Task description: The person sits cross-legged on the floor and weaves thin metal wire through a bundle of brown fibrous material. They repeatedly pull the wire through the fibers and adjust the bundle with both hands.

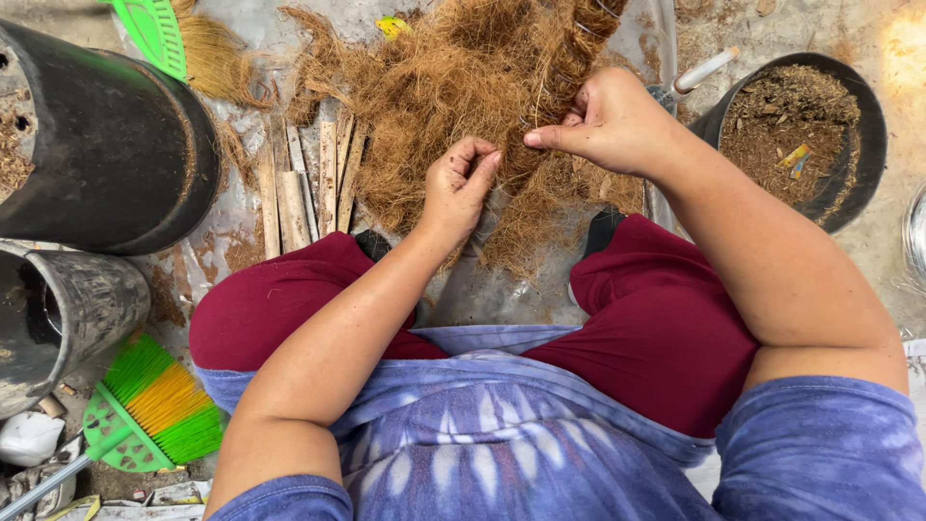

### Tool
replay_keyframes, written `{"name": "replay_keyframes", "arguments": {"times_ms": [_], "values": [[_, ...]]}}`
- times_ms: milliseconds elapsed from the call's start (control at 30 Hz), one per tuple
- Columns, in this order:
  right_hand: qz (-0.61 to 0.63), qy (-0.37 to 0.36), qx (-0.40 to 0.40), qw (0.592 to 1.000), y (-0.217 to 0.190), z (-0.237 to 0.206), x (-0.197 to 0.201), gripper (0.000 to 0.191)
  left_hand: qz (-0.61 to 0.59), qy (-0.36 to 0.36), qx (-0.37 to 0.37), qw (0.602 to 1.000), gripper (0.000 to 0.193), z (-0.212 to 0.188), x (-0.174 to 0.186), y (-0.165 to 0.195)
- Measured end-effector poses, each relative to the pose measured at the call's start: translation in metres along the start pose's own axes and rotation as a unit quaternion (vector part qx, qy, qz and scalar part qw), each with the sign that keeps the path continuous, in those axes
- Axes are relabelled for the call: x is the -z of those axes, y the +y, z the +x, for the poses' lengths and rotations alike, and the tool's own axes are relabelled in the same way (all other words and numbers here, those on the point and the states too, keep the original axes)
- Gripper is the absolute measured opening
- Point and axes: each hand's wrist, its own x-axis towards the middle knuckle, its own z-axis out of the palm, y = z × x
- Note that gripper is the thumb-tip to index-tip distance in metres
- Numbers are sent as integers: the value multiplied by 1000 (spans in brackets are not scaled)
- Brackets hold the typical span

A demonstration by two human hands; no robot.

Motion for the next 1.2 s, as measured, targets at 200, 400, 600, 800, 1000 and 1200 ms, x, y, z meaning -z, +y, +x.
{"name": "replay_keyframes", "arguments": {"times_ms": [200,400,600,800,1000,1200], "values": [[-45,40,3,998,-9,-1,-2,64,12,57,-76,995,8,-12,3,5],[-52,61,21,997,-14,-3,-8,63,169,97,-149,970,15,-31,0,29],[28,54,-15,998,-10,-1,-13,59,250,44,-225,941,16,-32,0,44],[44,45,-10,998,-4,0,-9,57,249,17,-190,949,8,-31,2,51],[51,25,-21,998,-10,-2,-7,55,266,9,-59,962,28,-24,-3,61],[90,-10,14,996,-16,-5,-11,52,366,46,-343,864,65,-11,2,55]]}}
